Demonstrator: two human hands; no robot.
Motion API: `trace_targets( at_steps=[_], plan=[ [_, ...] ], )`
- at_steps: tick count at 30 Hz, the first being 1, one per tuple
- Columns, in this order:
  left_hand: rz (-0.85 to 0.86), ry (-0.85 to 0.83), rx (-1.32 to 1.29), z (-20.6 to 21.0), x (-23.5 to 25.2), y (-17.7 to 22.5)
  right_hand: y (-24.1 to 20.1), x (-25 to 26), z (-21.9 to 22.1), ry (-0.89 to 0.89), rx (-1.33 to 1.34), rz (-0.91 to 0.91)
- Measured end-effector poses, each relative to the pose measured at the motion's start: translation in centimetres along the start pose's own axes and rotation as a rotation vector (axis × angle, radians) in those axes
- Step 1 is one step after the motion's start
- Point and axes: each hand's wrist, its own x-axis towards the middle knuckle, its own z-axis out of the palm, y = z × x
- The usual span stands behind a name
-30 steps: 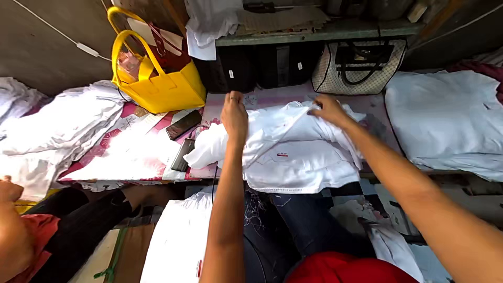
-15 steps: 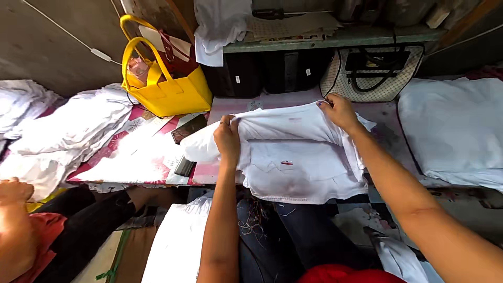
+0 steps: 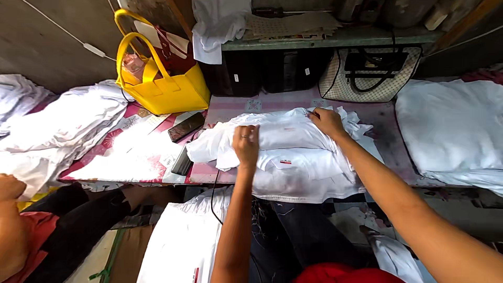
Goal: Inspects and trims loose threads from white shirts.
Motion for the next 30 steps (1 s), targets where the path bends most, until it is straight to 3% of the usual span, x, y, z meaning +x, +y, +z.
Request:
trace_targets(
  at_steps=[1, 3, 5, 9, 11, 14, 17, 20, 21, 24, 27, 30],
  plan=[
    [-0.029, -0.104, 0.015, 0.3, -0.8, 1.9, -0.3, -0.5, 0.0, 0.098, -0.023, -0.044],
    [-0.230, -0.473, 0.126, 0.0, -2.3, 4.9, -1.3, -1.8, -0.4, 0.277, -0.075, -0.154],
    [-0.361, -0.719, 0.247, 0.3, -3.8, 5.6, -4.0, -4.3, -0.6, 0.322, -0.018, -0.180],
    [-0.466, -0.594, 0.293, -0.2, -5.2, 4.6, -9.1, -12.4, 2.3, -0.173, -0.006, 0.102],
    [-0.508, -0.507, 0.270, -1.5, -4.8, 2.7, -8.9, -14.2, 3.0, -0.201, -0.003, 0.202],
    [-0.529, -0.371, 0.123, -6.2, -3.7, 0.6, -6.8, -14.2, -1.3, -0.218, 0.168, 0.370],
    [-0.409, -0.272, 0.030, -9.1, -4.2, 2.6, -5.0, -15.3, -4.9, -0.113, 0.228, 0.277],
    [-0.339, -0.316, -0.064, -9.2, -7.9, 3.5, -4.8, -17.1, -4.5, -0.061, 0.158, 0.095],
    [-0.335, -0.344, -0.087, -8.5, -10.1, 2.9, -4.4, -17.7, -3.7, -0.113, 0.122, 0.070],
    [-0.416, -0.425, -0.061, -7.1, -17.0, 1.2, -4.0, -18.8, -2.3, -0.507, 0.055, 0.164],
    [-0.398, -0.239, -0.056, -7.8, -19.9, 3.1, -5.2, -19.0, -2.6, -0.497, 0.114, 0.171],
    [-0.295, -0.068, -0.089, -7.4, -18.9, 5.8, -7.4, -18.2, -2.3, -0.439, 0.241, 0.057]
  ],
)
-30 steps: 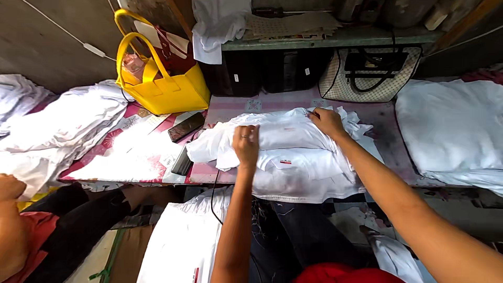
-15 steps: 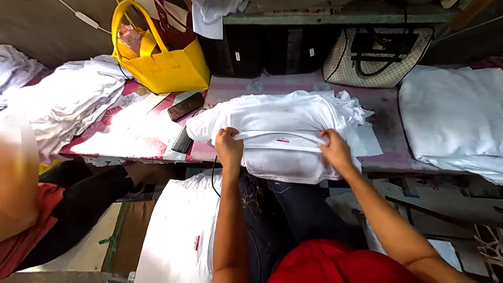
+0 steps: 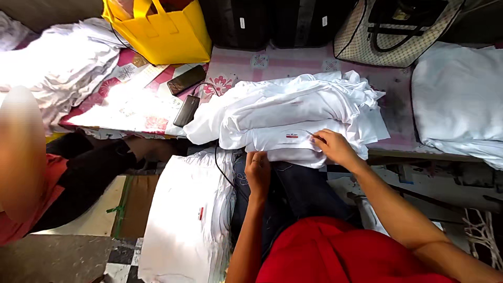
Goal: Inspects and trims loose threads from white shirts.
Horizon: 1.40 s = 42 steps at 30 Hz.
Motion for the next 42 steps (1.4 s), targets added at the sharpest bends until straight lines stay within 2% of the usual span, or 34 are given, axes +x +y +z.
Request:
trace_targets(
  at_steps=[2, 4, 6, 8, 10, 12, 14, 16, 17, 20, 23, 26, 29, 32, 34, 37, 38, 41, 42],
  plan=[
    [-0.034, -0.055, 0.003, 1.3, 1.0, 0.5, -2.0, 0.9, 0.9, -0.032, 0.036, -0.059],
    [-0.069, -0.139, 0.009, 3.1, 1.4, -0.8, -3.6, 1.4, 2.1, -0.052, 0.065, -0.078],
    [-0.008, -0.179, -0.003, 4.3, 0.9, -2.7, -4.4, 1.6, 2.8, -0.076, 0.157, -0.053],
    [-0.033, -0.387, -0.013, 3.1, 0.0, -3.1, -4.6, 1.3, 2.5, -0.141, 0.326, 0.073],
    [-0.133, -0.628, -0.017, 0.9, -0.6, -2.5, -4.3, 0.7, 2.3, -0.205, 0.506, 0.196],
    [-0.202, -0.710, -0.032, -0.7, -0.6, -1.1, -3.8, 0.5, 2.0, -0.314, 0.663, 0.277],
    [-0.227, -0.526, -0.042, -0.8, -0.1, 0.8, -3.8, 0.8, 2.4, -0.404, 0.751, 0.287],
    [-0.244, -0.297, 0.000, 1.0, 0.6, 1.4, -4.4, 1.3, 3.0, -0.431, 0.792, 0.276],
    [-0.268, -0.247, 0.031, 2.1, 1.0, 1.0, -4.8, 1.6, 3.3, -0.429, 0.803, 0.274],
    [-0.296, -0.239, 0.096, 4.6, 1.0, -0.8, -5.6, 1.7, 3.6, -0.389, 0.770, 0.237],
    [-0.348, -0.334, 0.029, 2.5, 0.4, 0.0, -5.1, 2.0, 3.2, -0.220, 0.461, -0.019],
    [-0.357, -0.148, -0.003, 2.2, -0.1, -0.3, -4.9, 3.7, 4.4, 0.002, 0.055, -0.364],
    [-0.338, -0.084, 0.101, 3.6, 0.9, -1.4, -4.8, 6.8, 7.5, 0.064, -0.251, -0.648],
    [-0.283, -0.056, 0.179, 4.2, 1.6, -1.6, -5.0, 9.2, 8.5, 0.080, -0.310, -0.742],
    [-0.240, 0.015, 0.164, 4.3, 1.5, -1.8, -5.6, 10.0, 8.0, 0.057, -0.285, -0.734],
    [-0.258, 0.116, -0.047, 3.8, 1.6, -2.1, -6.0, 10.5, 7.5, -0.007, -0.250, -0.688],
    [-0.357, 0.096, -0.233, 3.2, 1.9, -2.0, -6.2, 10.7, 7.2, -0.047, -0.209, -0.653],
    [-0.772, 0.043, -1.060, 2.0, 3.1, -1.4, -7.0, 10.6, 5.9, -0.154, 0.065, -0.518],
    [-0.880, 0.045, -1.255, 2.0, 3.3, -1.3, -7.5, 10.4, 5.6, -0.187, 0.156, -0.447]
  ],
)
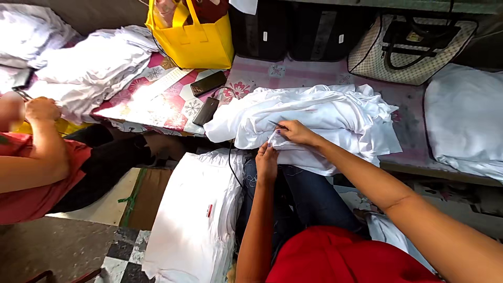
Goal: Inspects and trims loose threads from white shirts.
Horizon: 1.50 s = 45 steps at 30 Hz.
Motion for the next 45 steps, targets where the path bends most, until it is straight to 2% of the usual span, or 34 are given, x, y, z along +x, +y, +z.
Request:
trace_targets(
  at_steps=[1, 3, 5, 7, 10, 12, 14, 16, 18, 20, 23, 24, 25, 28, 31, 34, 36, 38, 40, 42, 45],
  plan=[
    [-0.075, -0.001, -0.128, 0.3, 0.1, -0.2, -0.7, 0.3, -0.2, -0.016, 0.078, 0.071],
    [-0.113, 0.003, -0.274, 0.9, 0.1, -0.7, -1.3, 0.6, -0.2, -0.017, 0.203, 0.179],
    [-0.053, 0.006, -0.231, 1.6, -0.1, -1.0, -0.6, 0.3, 0.2, 0.024, 0.337, 0.234],
    [0.131, 0.053, 0.026, 1.8, -0.1, -1.8, 0.6, -0.2, 0.9, 0.061, 0.436, 0.244],
    [0.458, 0.198, 0.459, 1.4, 0.1, -3.3, 0.1, -0.3, 1.1, 0.075, 0.463, 0.289],
    [0.611, 0.211, 0.535, 0.4, 0.1, -3.9, -0.1, -0.2, 1.2, 0.084, 0.469, 0.315],
    [0.545, 0.180, 0.390, -0.6, -0.4, -3.5, 0.3, -0.2, 1.4, 0.089, 0.493, 0.319],
    [0.328, 0.250, 0.235, -1.5, -1.1, -2.4, 0.7, -0.3, 1.5, 0.088, 0.510, 0.320],
    [0.299, 0.311, 0.240, -1.9, -1.6, -1.8, 0.8, -0.3, 1.6, 0.086, 0.516, 0.320],
    [0.475, 0.277, 0.372, -1.2, -1.8, -1.8, 0.8, -0.1, 1.6, 0.086, 0.517, 0.321],
    [0.790, 0.141, 0.787, -0.2, -0.8, -2.4, 0.7, -0.1, 1.7, 0.091, 0.513, 0.338],
    [0.784, 0.124, 0.846, 0.0, -0.5, -2.5, 0.5, -0.4, 1.7, 0.096, 0.492, 0.353],
    [0.699, 0.124, 0.799, -0.1, -0.3, -2.6, 0.1, -0.8, 1.5, 0.108, 0.452, 0.368],
    [0.301, 0.125, 0.484, -1.8, -0.9, -1.6, -1.3, -2.7, 0.1, 0.174, 0.321, 0.343],
    [0.109, 0.226, 0.566, -5.5, -2.8, -0.8, -1.8, -5.1, -0.8, 0.192, 0.363, 0.301],
    [0.116, 0.227, 0.715, -6.7, -3.8, 0.1, -2.3, -5.8, -0.9, 0.104, 0.588, 0.384],
    [0.200, 0.147, 0.627, -4.8, -3.5, 0.4, -2.7, -5.4, -0.3, 0.020, 0.697, 0.428],
    [0.144, 0.039, 0.496, -2.6, -2.4, 0.3, -3.0, -5.1, 0.4, -0.047, 0.740, 0.457],
    [0.053, 0.026, 0.467, -1.5, -1.2, -0.3, -3.2, -5.2, 0.6, -0.085, 0.710, 0.482],
    [0.004, 0.008, 0.543, -1.7, -0.8, -0.5, -3.2, -5.5, 0.1, -0.091, 0.688, 0.494],
    [-0.015, -0.063, 0.808, -3.4, -1.3, 0.4, -2.6, -6.6, -1.2, -0.087, 0.691, 0.519]
  ],
)
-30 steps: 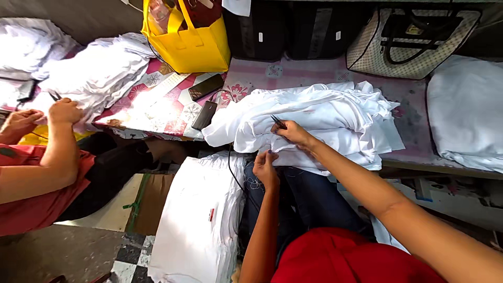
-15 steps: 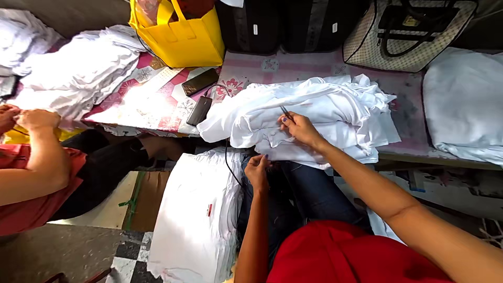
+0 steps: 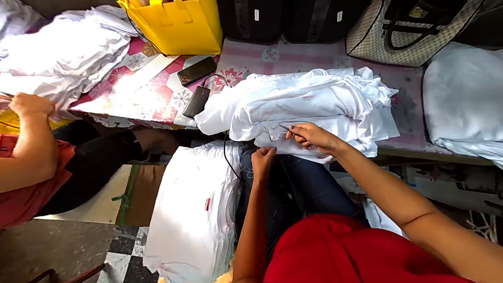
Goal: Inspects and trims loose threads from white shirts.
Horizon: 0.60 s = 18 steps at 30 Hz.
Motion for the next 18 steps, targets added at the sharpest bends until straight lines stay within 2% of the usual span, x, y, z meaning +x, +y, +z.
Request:
trace_targets(
  at_steps=[2, 7, 18],
  plan=[
    [0.036, 0.030, 0.029, -0.3, -0.5, 0.4, 0.0, -0.2, -0.4, -0.004, 0.007, 0.025],
    [0.017, 0.087, -0.237, 1.2, 0.0, 1.5, 0.3, 0.7, 0.8, -0.036, -0.038, 0.075],
    [0.170, 0.146, -0.242, 0.8, -0.8, 0.2, 0.5, 2.0, 2.0, -0.045, -0.155, 0.232]
  ],
)
